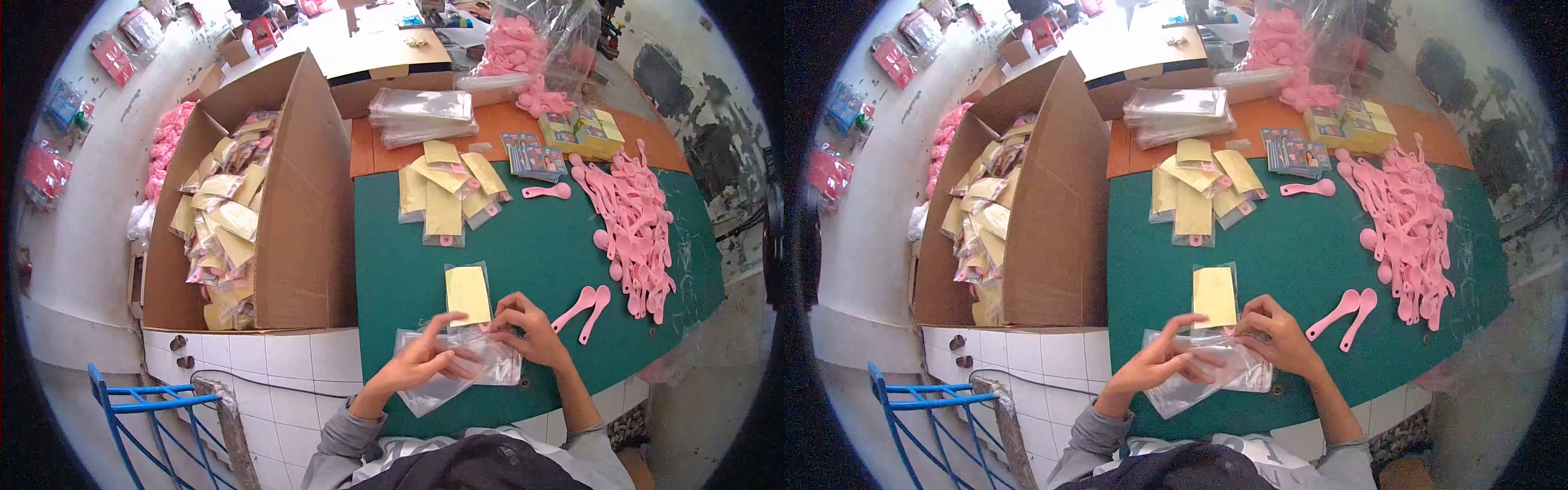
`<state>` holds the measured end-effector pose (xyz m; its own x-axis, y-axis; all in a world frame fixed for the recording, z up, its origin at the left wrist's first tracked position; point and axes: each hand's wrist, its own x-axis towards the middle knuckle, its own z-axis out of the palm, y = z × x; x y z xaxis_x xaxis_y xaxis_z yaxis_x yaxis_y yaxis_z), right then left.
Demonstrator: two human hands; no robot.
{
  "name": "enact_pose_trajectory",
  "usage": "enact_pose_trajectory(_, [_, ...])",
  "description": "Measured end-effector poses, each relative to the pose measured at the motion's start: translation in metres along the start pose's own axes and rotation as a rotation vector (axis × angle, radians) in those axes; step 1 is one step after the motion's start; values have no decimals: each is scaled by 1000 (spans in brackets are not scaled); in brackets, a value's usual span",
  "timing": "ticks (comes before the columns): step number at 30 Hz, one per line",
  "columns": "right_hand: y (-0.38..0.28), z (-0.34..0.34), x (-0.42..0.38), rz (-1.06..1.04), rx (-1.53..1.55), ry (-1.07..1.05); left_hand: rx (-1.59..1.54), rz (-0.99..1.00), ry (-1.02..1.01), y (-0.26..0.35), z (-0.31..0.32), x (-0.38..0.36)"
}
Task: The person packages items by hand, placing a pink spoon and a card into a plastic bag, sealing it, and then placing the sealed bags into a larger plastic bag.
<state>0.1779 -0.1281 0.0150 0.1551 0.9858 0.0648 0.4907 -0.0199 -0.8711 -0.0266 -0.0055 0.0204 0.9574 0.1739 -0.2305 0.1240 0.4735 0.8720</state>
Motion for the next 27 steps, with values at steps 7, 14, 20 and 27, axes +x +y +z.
enact_pose_trajectory(7, [16, 19, 0, 155, 323, 102, 525, 84, 305, -19, -9, 13])
enact_pose_trajectory(14, [15, 26, 1, 414, 651, 175, 670, 232, 457, -22, -5, 20])
enact_pose_trajectory(20, [9, 29, 4, 428, 543, 207, 546, 202, 506, -30, -9, 23])
enact_pose_trajectory(27, [10, 32, 5, 413, 519, 233, 435, 101, 579, -24, -5, 24])
